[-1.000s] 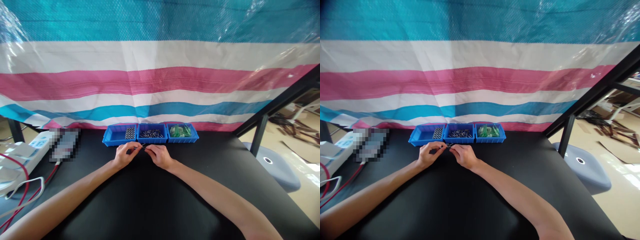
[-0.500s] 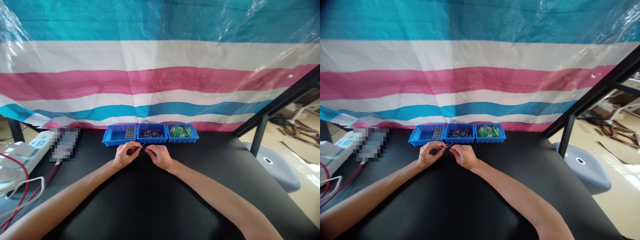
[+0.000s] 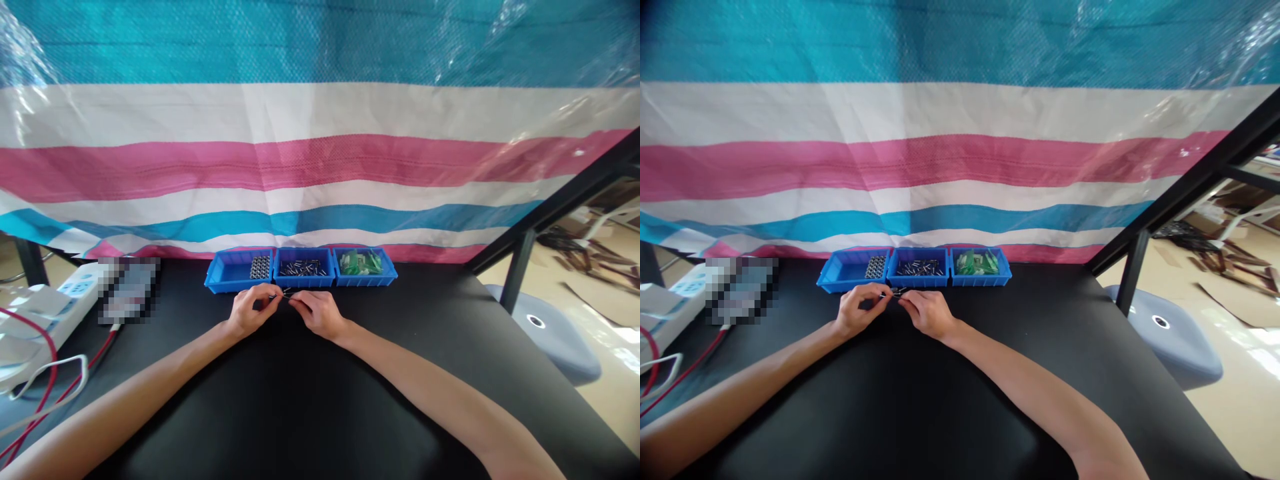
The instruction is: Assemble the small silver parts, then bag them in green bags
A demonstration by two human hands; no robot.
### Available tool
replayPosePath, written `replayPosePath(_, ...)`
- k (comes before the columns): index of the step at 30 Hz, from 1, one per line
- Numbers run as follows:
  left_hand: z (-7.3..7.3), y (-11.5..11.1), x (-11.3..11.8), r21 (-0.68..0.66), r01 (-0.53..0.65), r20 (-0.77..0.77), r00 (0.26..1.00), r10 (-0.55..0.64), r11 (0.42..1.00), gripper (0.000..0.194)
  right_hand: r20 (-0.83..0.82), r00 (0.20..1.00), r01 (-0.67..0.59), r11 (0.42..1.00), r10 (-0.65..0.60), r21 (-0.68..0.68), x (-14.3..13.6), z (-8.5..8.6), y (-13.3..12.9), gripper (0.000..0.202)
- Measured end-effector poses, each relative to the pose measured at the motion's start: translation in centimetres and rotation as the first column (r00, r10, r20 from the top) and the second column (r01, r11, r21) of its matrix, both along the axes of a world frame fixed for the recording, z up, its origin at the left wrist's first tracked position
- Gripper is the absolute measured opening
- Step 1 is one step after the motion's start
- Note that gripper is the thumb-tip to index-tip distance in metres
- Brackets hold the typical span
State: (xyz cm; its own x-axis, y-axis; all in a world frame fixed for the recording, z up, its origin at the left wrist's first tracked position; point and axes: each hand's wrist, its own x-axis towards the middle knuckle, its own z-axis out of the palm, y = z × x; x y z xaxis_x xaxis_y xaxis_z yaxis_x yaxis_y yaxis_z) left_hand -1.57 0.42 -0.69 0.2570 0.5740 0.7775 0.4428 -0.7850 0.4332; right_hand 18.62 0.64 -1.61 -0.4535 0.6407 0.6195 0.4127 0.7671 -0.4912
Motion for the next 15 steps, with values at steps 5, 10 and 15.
replayPosePath(5, -0.18, 0.0, -0.02, -0.013, -0.003, 0.013, 1.0, 0.003, 1.0, 0.019, -0.001, 1.0, -0.013, 1.0, 0.013, -0.009, 0.02, 0.09, 0.03, 0.02)
replayPosePath(10, -0.22, 0.0, -0.05, -0.017, 0.002, 0.006, 1.0, -0.002, 1.0, 0.018, 0.003, 1.0, -0.028, 1.0, 0.028, -0.005, -0.01, 0.14, 0.05, 0.022)
replayPosePath(15, -0.11, -0.06, 0.07, -0.006, 0.002, 0.012, 1.0, -0.002, 1.0, 0.021, -0.016, 1.0, 0.002, 1.0, -0.001, 0.004, -0.06, 0.16, -0.05, 0.021)
